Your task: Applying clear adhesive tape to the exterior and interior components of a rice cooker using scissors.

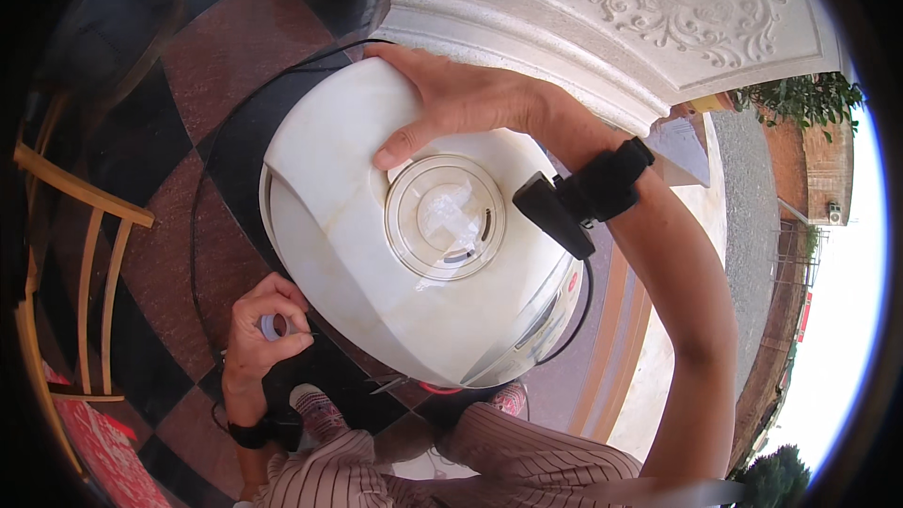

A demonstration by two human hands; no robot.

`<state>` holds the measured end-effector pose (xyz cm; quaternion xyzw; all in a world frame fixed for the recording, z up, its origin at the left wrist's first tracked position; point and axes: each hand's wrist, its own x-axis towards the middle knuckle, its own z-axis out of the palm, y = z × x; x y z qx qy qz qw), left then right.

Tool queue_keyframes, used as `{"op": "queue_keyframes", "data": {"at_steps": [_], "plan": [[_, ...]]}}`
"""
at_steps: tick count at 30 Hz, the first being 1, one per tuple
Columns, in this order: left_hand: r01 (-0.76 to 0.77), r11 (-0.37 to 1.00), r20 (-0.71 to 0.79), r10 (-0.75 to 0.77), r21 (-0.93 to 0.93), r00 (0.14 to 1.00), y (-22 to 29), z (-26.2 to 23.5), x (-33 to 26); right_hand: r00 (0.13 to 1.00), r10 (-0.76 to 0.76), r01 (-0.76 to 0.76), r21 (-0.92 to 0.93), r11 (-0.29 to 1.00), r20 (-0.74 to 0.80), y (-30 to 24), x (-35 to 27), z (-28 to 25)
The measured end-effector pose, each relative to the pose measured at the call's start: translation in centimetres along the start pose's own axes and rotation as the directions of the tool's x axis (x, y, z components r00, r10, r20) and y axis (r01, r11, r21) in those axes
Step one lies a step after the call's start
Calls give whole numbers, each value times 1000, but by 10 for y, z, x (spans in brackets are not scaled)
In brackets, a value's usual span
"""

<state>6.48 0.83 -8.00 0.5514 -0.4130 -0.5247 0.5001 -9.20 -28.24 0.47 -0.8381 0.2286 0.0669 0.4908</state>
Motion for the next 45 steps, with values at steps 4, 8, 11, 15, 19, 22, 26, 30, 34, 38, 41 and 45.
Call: {"op": "queue_keyframes", "data": {"at_steps": [4,8,11,15,19,22,26,30,34,38,41,45], "plan": [[18,1000,15,-18,-7,1000,5,-3,-1,999,-1,4,76,997,-36,4,-2,3],[-33,999,7,33,-12,999,4,-4,-8,983,124,-108,115,987,-138,2,-6,4],[-35,999,-19,35,-2,999,5,-8,-16,934,6,-142,-354,925,-357,-10,-25,21],[-7,1000,-57,8,26,998,8,-11,-28,939,-295,75,-727,682,-179,-28,-76,58],[-13,998,-89,18,60,996,12,-8,-32,970,-162,-27,-743,669,-181,-28,-112,87],[-21,995,-151,36,97,988,13,-13,-41,972,-135,-45,-715,697,-193,-29,-133,99],[-25,987,-197,56,157,979,14,-14,-51,969,-177,18,-670,742,-170,-23,-152,113],[17,991,-171,6,132,985,14,-2,-46,948,-236,67,-594,802,-212,-27,-138,106],[20,979,-118,5,205,993,19,8,-32,917,-298,64,-640,765,-265,-25,-102,95],[33,982,-107,-13,187,994,20,16,-29,917,-290,49,-644,764,-275,-29,-101,101],[40,981,-103,-21,189,994,20,18,-30,924,-272,48,-625,779,-268,-34,-111,115],[16,974,-107,9,226,994,15,14,-33,937,-274,91,-604,791,-217,-32,-122,121]]}}
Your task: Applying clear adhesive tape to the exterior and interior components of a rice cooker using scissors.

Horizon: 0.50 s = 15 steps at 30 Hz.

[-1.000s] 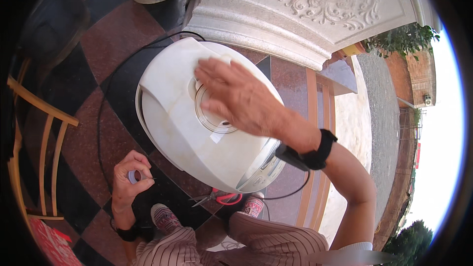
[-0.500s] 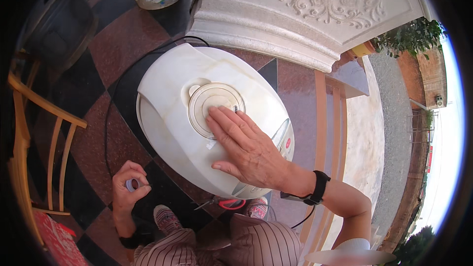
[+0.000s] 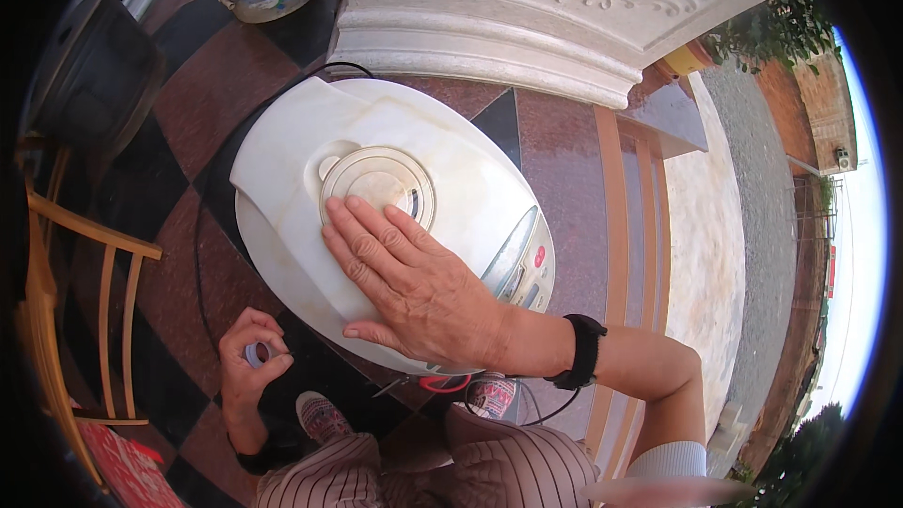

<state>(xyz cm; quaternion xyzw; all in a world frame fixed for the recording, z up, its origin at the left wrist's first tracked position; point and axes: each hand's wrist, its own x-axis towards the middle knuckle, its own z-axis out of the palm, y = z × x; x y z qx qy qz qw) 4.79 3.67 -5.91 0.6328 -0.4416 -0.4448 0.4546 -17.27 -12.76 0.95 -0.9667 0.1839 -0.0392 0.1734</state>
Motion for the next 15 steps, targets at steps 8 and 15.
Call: {"op": "queue_keyframes", "data": {"at_steps": [8,15], "plan": [[14,1000,34,-14,0,999,0,2,9,993,88,-89,-14,996,-76,9,7,-4],[-7,999,29,8,-33,1000,8,2,11,991,48,-47,4,999,-125,12,10,-3]]}}
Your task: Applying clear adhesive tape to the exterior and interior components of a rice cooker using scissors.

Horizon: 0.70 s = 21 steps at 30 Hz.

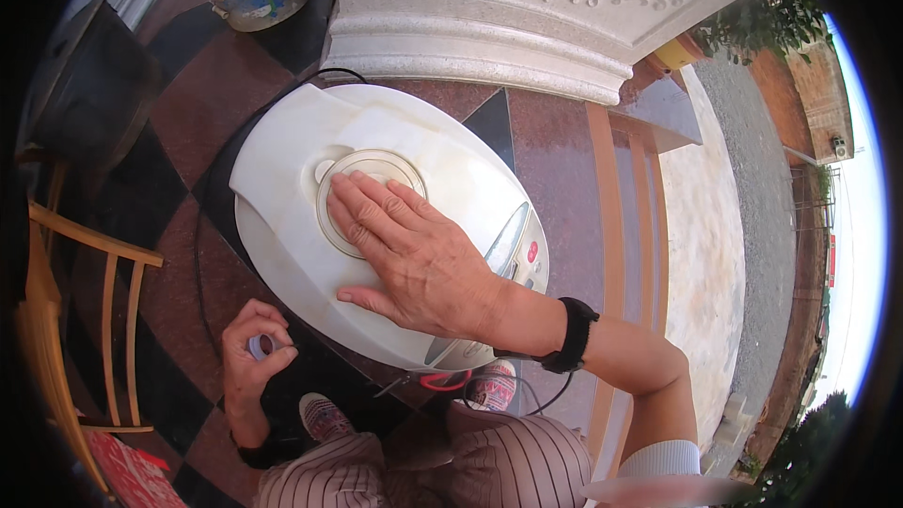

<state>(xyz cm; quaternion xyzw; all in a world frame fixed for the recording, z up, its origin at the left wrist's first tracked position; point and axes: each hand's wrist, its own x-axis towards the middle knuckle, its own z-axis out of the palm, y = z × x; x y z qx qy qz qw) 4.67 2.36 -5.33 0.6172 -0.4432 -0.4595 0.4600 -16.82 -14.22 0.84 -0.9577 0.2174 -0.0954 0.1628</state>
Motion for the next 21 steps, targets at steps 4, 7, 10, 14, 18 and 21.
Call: {"op": "queue_keyframes", "data": {"at_steps": [4,7,10,14,18,21], "plan": [[14,1000,-22,-14,-8,1000,-1,-6,-12,1000,-15,15,27,1000,-11,-2,-11,-3],[-26,1000,-42,27,6,999,-8,-12,-19,998,30,-30,7,1000,-46,-8,-21,-1],[-2,1000,-39,1,-17,999,-8,-10,-16,999,44,-46,-86,995,-23,-11,-21,-2],[-4,1000,-7,4,-31,1000,-2,-5,-5,998,48,-50,-97,994,-27,-12,-19,-1],[-40,998,0,40,-37,999,5,-2,-2,997,66,-66,-6,998,-49,-12,-21,-1],[-37,999,-12,37,-37,999,3,-3,-8,985,137,-108,243,964,-108,5,-28,-10]]}}
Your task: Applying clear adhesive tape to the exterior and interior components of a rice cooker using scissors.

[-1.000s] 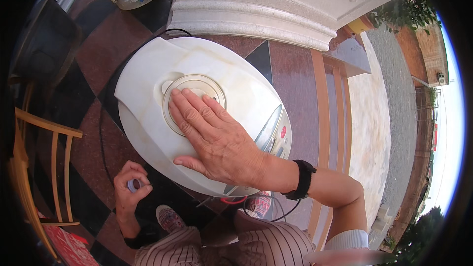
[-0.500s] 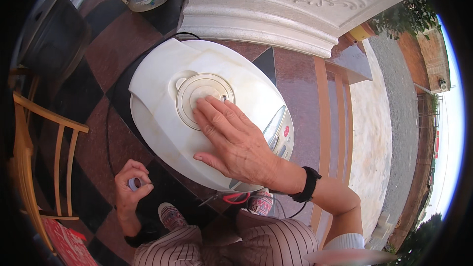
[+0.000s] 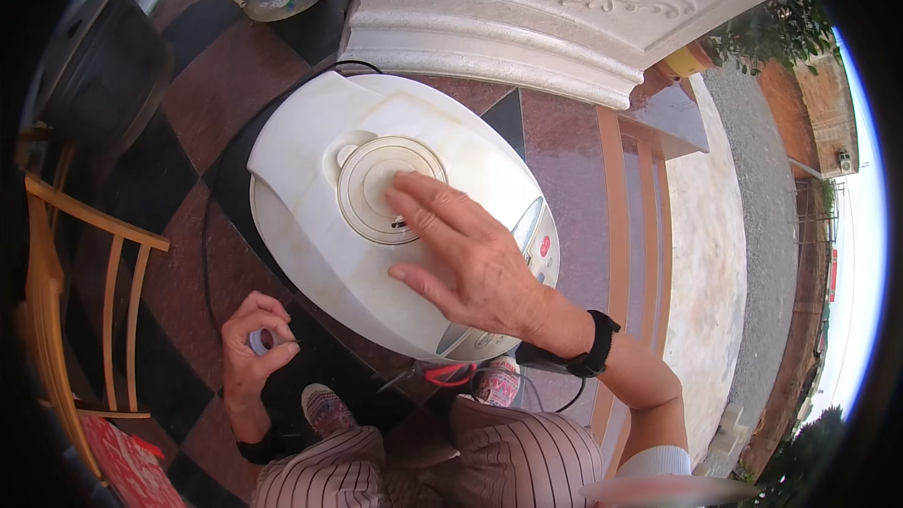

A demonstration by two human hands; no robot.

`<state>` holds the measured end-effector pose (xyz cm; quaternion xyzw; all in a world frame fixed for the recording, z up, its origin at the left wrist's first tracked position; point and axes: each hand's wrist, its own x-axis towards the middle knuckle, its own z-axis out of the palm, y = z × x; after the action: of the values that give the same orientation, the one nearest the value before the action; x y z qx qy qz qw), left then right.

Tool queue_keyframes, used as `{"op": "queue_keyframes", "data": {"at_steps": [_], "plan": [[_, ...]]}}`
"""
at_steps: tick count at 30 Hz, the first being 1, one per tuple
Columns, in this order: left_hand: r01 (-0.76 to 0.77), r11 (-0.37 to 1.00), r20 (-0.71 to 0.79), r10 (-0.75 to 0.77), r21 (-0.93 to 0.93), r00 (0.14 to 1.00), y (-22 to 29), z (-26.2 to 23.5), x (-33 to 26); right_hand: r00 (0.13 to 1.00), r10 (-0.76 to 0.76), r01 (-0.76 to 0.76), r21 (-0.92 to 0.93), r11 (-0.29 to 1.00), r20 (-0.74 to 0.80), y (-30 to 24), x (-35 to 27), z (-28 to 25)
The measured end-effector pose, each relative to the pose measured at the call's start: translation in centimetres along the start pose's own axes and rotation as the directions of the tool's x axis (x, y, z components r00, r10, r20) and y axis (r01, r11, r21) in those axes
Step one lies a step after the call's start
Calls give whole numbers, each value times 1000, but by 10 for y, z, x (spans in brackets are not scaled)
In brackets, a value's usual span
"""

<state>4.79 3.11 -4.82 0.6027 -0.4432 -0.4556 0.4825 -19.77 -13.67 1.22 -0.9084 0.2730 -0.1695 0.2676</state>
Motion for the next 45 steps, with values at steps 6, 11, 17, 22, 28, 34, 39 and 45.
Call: {"op": "queue_keyframes", "data": {"at_steps": [6,11,17,22,28,34,39,45], "plan": [[22,1000,-19,-22,11,1000,-7,-9,-12,990,-31,14,-127,992,-135,7,8,-8],[28,1000,5,-28,-11,1000,-6,-3,-2,991,-97,76,-212,974,-89,8,3,6],[42,999,30,-42,0,999,-9,1,4,998,-68,61,-390,919,-3,2,-1,5],[-7,999,3,7,-46,1000,-1,-2,0,999,-48,47,-284,958,2,1,4,4],[72,952,-15,-80,-298,997,28,25,6,987,-48,42,-39,998,-151,-30,4,-12],[103,919,47,-92,-380,995,31,25,4,999,8,-22,410,912,35,-59,-5,24],[132,910,101,-99,-392,990,41,33,11,996,90,-82,515,853,10,-66,-7,43],[86,866,86,-50,-493,995,30,39,9,950,312,-228,692,685,4,-74,-12,60]]}}
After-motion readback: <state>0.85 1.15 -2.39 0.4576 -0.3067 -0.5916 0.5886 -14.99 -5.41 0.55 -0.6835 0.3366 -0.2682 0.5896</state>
